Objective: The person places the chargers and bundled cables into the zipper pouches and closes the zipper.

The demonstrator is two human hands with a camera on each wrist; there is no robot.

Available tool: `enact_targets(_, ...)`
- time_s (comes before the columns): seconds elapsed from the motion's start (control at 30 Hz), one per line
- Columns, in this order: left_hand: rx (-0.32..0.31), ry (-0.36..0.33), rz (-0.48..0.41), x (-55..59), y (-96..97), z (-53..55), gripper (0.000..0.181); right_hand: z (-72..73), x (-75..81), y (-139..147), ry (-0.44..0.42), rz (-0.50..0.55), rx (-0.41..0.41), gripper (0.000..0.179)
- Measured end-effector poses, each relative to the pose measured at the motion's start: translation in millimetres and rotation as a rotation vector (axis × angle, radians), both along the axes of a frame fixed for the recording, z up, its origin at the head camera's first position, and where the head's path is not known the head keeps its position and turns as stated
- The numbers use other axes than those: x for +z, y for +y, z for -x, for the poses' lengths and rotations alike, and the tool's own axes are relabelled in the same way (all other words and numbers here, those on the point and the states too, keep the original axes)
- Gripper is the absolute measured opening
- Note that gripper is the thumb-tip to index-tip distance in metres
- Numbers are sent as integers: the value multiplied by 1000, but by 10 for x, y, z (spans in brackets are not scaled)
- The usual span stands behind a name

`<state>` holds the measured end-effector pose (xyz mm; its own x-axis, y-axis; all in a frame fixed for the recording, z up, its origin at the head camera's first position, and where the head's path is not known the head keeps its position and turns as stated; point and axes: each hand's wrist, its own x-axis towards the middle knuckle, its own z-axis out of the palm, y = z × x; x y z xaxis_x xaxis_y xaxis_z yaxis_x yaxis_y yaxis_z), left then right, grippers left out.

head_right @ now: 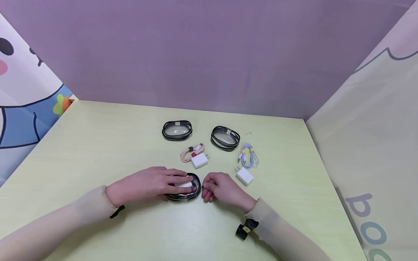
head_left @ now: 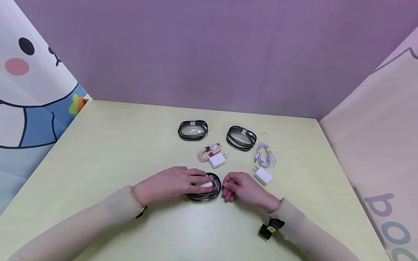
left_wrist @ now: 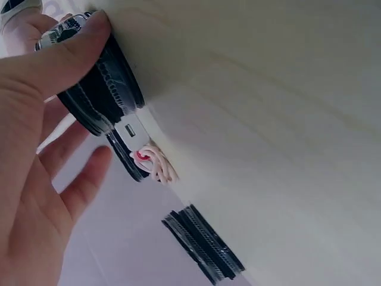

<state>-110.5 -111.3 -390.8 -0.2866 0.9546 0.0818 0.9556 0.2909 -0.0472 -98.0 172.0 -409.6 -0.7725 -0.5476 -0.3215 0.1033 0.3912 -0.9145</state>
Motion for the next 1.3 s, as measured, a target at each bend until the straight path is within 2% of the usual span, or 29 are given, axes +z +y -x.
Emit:
enact_targets(0.3,32,66,29,16,42,-2,63,-9,33,34,-44,16,70,15)
enact_targets(0.77,57,81,35,44,57,-28,55,-43,36,-3,-115,30,131,13)
enact_targets(0.97,61,91,31,46,63,-47,52,-70,4,-25,-155,65,121,13)
enact_targets(1.3,49,3,-1,27,24,-27,54,-108,-42,-10,-229,125,72,17)
